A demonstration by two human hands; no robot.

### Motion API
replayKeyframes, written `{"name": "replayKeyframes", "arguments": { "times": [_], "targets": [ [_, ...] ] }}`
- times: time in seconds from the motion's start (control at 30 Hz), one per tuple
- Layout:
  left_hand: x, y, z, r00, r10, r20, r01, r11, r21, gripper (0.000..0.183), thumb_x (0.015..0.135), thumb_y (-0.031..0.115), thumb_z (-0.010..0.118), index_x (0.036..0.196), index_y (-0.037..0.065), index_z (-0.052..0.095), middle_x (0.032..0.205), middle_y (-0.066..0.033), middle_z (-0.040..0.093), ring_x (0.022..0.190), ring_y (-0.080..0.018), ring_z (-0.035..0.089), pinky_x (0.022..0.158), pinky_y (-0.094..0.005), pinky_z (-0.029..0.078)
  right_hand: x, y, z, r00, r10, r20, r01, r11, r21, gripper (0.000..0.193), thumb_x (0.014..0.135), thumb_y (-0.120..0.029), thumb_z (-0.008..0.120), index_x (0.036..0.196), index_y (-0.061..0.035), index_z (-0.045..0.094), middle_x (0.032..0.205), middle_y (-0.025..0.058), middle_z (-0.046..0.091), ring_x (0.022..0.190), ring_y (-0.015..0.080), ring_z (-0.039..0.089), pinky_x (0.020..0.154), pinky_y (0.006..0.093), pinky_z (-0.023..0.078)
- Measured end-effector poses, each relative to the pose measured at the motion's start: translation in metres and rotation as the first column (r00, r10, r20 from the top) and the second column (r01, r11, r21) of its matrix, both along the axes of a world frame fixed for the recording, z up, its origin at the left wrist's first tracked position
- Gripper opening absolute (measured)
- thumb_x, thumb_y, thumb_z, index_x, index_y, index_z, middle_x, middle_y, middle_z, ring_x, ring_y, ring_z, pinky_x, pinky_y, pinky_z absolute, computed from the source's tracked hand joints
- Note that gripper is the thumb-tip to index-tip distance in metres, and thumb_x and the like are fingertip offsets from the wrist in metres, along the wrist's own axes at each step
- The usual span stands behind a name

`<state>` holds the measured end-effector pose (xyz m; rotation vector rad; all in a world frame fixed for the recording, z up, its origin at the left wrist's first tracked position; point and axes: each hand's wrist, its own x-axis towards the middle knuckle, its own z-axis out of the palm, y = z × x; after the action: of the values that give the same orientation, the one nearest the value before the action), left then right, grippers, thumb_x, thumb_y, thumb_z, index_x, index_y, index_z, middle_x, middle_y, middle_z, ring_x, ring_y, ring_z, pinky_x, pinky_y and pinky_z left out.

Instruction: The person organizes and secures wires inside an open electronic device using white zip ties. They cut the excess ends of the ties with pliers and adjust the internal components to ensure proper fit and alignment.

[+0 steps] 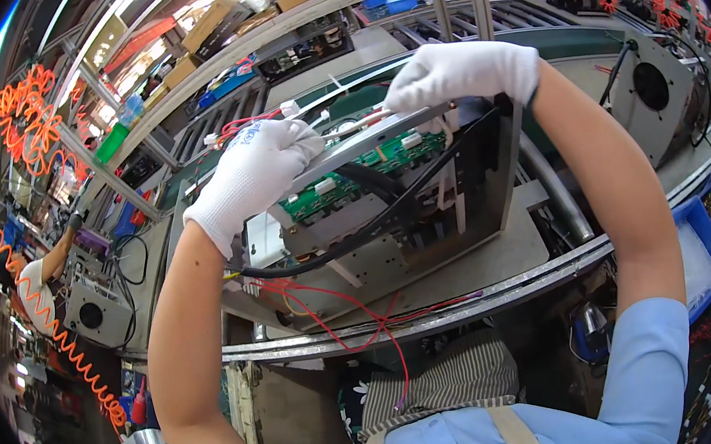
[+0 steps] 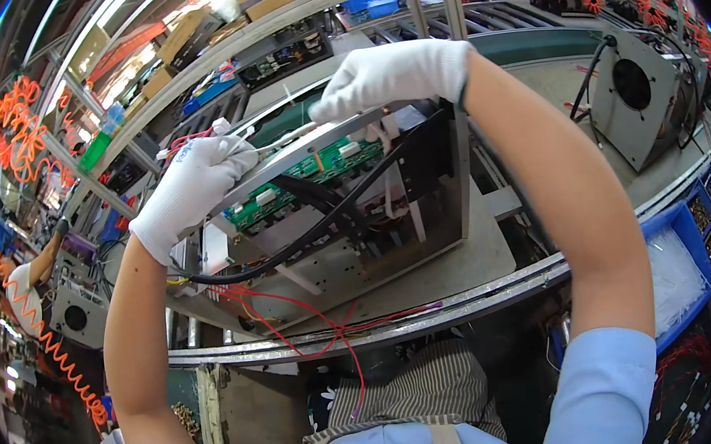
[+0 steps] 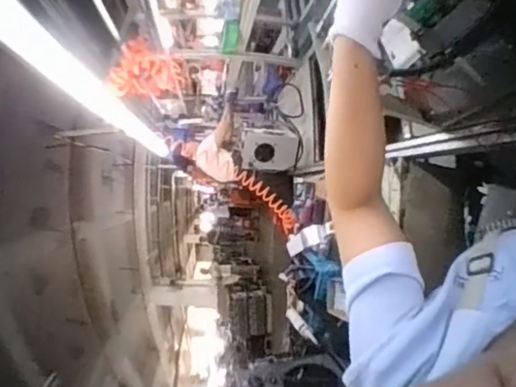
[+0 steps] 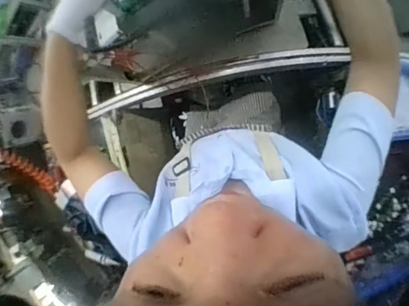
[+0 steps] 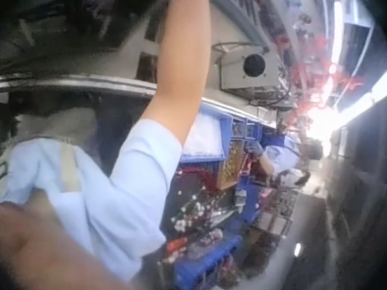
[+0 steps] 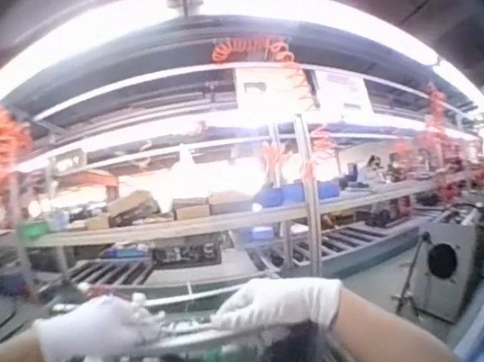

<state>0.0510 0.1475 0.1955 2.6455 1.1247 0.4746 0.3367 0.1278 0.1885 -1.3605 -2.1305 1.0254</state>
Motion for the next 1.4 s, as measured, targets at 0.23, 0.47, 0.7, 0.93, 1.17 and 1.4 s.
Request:
{"name": "replayKeyframes", "arguments": {
  "times": [0.23, 0.47, 0.7, 0.93, 1.17, 1.4],
  "targets": [
    [-0.005, -0.026, 0.009, 0.946, 0.177, -0.272, -0.096, 0.954, 0.285, 0.028, 0.091, 0.031, 0.052, 0.100, 0.009, 0.068, 0.084, -0.0181, 0.067, 0.079, -0.0332, 0.066, 0.073, -0.0431, 0.052, -0.021, -0.023, -0.009, 0.979, -0.080, 0.185, 0.042, 0.978, 0.202, 0.027, 0.083, -0.024, 0.074, 0.090, 0.0009, 0.067, 0.070, 0.0007, 0.059, 0.062, 0.0088, 0.055, 0.059, 0.0252, 0.049],
    [-0.094, -0.064, -0.023, 0.929, 0.279, 0.244, -0.367, 0.790, 0.492, 0.020, 0.092, 0.020, 0.055, 0.107, 0.010, 0.065, 0.076, -0.0156, 0.066, 0.073, -0.0334, 0.066, 0.063, -0.0415, 0.051, -0.029, -0.026, -0.013, 0.968, -0.191, 0.161, 0.152, 0.962, 0.228, 0.033, 0.085, -0.035, 0.073, 0.080, -0.0020, 0.067, 0.064, -0.0018, 0.057, 0.055, 0.0060, 0.051, 0.050, 0.0249, 0.047],
    [-0.159, -0.047, -0.085, 0.954, 0.249, 0.168, -0.267, 0.451, 0.851, 0.021, 0.088, 0.015, 0.062, 0.107, 0.010, 0.069, 0.067, -0.0108, 0.064, 0.057, -0.0284, 0.061, 0.056, -0.0378, 0.047, -0.058, -0.062, -0.013, 0.877, -0.365, 0.312, 0.198, 0.867, 0.458, 0.039, 0.083, -0.041, 0.070, 0.079, -0.0023, 0.069, 0.063, 0.0097, 0.062, 0.060, 0.0187, 0.060, 0.057, 0.0320, 0.045],
    [-0.170, 0.003, -0.087, 0.826, 0.111, 0.553, -0.501, 0.593, 0.630, 0.020, 0.094, 0.022, 0.055, 0.100, 0.006, 0.065, 0.077, -0.0152, 0.067, 0.065, -0.0320, 0.065, 0.058, -0.0398, 0.050, -0.094, -0.070, -0.019, 0.845, -0.441, 0.303, 0.272, 0.842, 0.467, 0.037, 0.089, -0.035, 0.066, 0.079, 0.0000, 0.064, 0.062, 0.0048, 0.054, 0.058, 0.0116, 0.051, 0.055, 0.0297, 0.040],
    [-0.110, -0.083, -0.151, 0.620, 0.530, 0.578, -0.167, 0.810, -0.563, 0.038, 0.100, 0.037, 0.051, 0.078, 0.007, 0.059, 0.055, 0.0031, 0.044, 0.046, -0.0056, 0.039, 0.043, -0.0226, 0.030, -0.075, -0.061, -0.023, 0.930, -0.317, 0.185, 0.256, 0.922, 0.291, 0.059, 0.091, -0.061, 0.053, 0.080, -0.0037, 0.063, 0.061, 0.0017, 0.051, 0.060, 0.0117, 0.048, 0.058, 0.0303, 0.041],
    [-0.049, -0.085, -0.137, 0.237, 0.603, 0.762, 0.435, 0.635, -0.638, 0.053, 0.098, 0.044, 0.052, 0.055, 0.015, 0.041, 0.042, 0.0055, 0.032, 0.029, -0.0082, 0.029, 0.030, -0.0235, 0.019, -0.071, -0.077, 0.002, 0.936, -0.076, 0.343, -0.005, 0.973, 0.230, 0.061, 0.073, -0.036, 0.079, 0.113, 0.0042, 0.055, 0.092, 0.0095, 0.059, 0.088, 0.0163, 0.056, 0.079, 0.0304, 0.046]
  ]
}}
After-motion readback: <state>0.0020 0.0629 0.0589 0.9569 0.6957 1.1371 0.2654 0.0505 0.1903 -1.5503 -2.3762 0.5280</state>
